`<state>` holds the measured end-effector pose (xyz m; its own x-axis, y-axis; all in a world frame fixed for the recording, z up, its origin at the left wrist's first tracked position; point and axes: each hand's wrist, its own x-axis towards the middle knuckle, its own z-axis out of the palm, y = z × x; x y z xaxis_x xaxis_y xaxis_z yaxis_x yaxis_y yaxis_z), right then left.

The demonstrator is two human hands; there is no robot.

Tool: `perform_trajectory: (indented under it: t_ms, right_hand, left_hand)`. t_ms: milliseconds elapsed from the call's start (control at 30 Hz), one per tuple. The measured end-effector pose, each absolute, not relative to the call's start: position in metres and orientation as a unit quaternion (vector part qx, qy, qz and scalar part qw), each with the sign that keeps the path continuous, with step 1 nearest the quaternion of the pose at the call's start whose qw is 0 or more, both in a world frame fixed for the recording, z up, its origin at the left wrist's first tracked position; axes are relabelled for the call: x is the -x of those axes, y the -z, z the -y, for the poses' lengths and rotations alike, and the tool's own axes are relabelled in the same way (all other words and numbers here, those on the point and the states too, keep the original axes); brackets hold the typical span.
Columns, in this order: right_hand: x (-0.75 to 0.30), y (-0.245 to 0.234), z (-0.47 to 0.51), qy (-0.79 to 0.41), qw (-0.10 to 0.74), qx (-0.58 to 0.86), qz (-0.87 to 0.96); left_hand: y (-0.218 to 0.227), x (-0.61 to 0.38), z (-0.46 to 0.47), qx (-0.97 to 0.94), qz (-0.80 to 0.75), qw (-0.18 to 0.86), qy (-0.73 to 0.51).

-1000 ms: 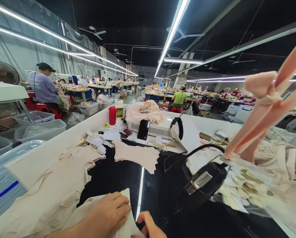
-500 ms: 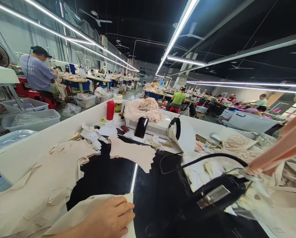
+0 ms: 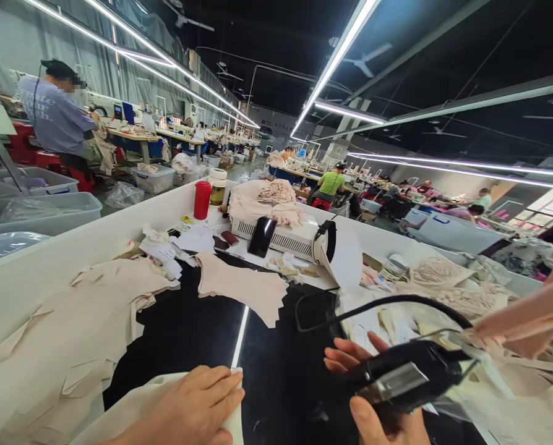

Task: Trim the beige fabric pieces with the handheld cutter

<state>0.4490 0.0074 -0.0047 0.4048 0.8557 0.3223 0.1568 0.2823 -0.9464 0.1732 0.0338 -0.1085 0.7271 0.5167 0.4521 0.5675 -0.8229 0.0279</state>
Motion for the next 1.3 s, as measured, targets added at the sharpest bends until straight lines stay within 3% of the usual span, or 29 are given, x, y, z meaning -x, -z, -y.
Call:
perform_trajectory:
  t_ms: [433, 1300]
  right_hand:
    - [-0.351, 0.016, -0.052, -0.311, 0.751, 0.322, 0.486]
    - [-0.329, 0.025, -0.064, -0.325, 0.772, 0.295, 0.460]
  left_hand:
    - [0.112, -0.171, -0.039, 0.892, 0.260, 0.151, 0.338]
    - [0.102, -0.183, -0.037, 0.846, 0.305, 0.182, 0.398]
